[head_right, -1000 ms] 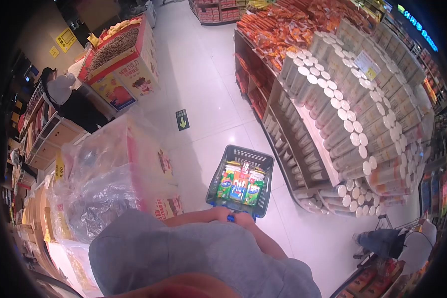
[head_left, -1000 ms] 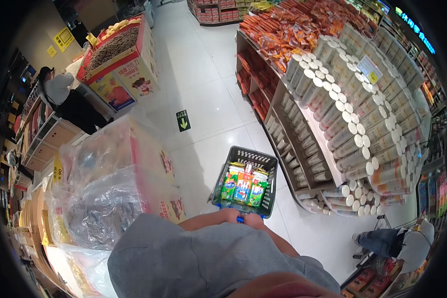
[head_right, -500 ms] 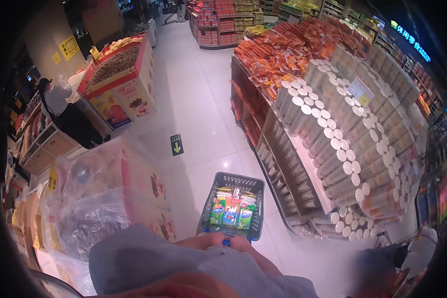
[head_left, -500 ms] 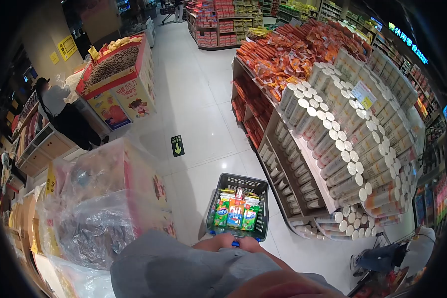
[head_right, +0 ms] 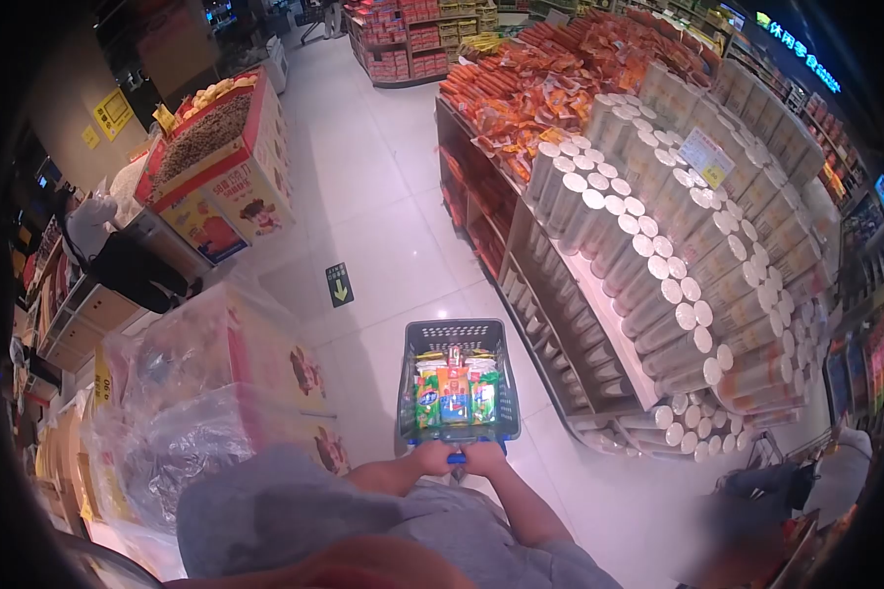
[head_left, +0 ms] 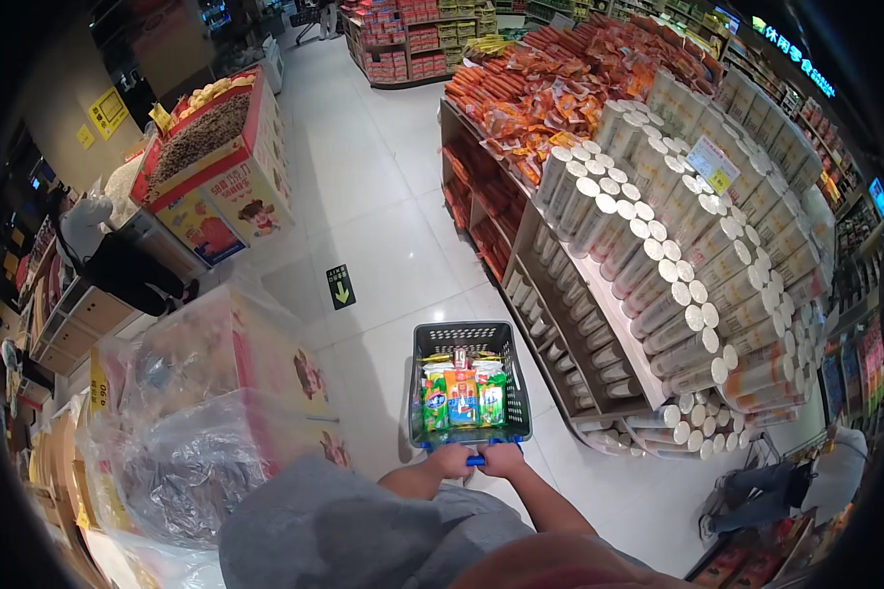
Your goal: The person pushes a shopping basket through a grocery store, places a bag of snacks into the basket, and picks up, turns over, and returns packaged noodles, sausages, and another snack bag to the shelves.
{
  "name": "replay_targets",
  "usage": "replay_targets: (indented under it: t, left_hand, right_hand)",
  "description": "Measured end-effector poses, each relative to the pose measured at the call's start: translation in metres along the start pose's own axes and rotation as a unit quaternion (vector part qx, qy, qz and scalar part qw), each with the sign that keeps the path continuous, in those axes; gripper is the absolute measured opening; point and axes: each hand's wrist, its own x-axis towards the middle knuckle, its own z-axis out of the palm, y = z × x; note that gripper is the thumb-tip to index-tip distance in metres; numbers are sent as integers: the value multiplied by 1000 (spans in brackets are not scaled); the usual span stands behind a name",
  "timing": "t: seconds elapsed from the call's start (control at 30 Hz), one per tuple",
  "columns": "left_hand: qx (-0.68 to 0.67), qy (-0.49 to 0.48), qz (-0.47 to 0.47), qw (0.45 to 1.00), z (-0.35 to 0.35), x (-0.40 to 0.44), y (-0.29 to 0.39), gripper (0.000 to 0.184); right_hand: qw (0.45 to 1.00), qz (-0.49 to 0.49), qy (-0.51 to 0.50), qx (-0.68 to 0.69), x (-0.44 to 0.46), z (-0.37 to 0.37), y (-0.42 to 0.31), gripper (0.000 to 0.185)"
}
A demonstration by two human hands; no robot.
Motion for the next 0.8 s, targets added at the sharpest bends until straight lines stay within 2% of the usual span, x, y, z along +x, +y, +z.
replay_targets:
  t: [0.07,0.1,0.13,0.23,0.3,0.47,0.63,0.7,0.73,0.8]
  left_hand:
    - [5,17,-3,1000,-4,10,-10,27]
    - [3,25,0,1000,-3,15,-15,26]
    - [-3,31,3,1000,2,18,-12,26]
    - [-2,22,-37,999,-10,32,-14,23]
    - [-12,19,-45,999,-8,29,-14,22]
    - [-15,36,-66,997,-11,42,-18,24]
    - [-25,37,-77,996,-36,48,-13,25]
    - [-53,30,-77,995,-40,60,-21,26]
    - [-53,-8,-69,996,-47,66,-23,27]
    - [-40,0,-43,998,-50,74,-28,28]
  right_hand:
    - [997,45,57,8,3,-3,12,29]
    - [998,50,32,4,7,-7,22,27]
    - [999,13,50,-13,4,-8,29,26]
    - [994,-2,95,-44,24,-2,41,30]
    - [997,5,69,-44,31,-11,42,29]
    - [996,-16,76,-51,39,-11,51,27]
    - [997,-24,39,-57,54,-44,51,26]
    - [997,-20,31,-69,62,-52,55,26]
    - [998,-28,32,-55,67,-52,59,27]
    - [998,-19,25,-58,72,-54,62,27]
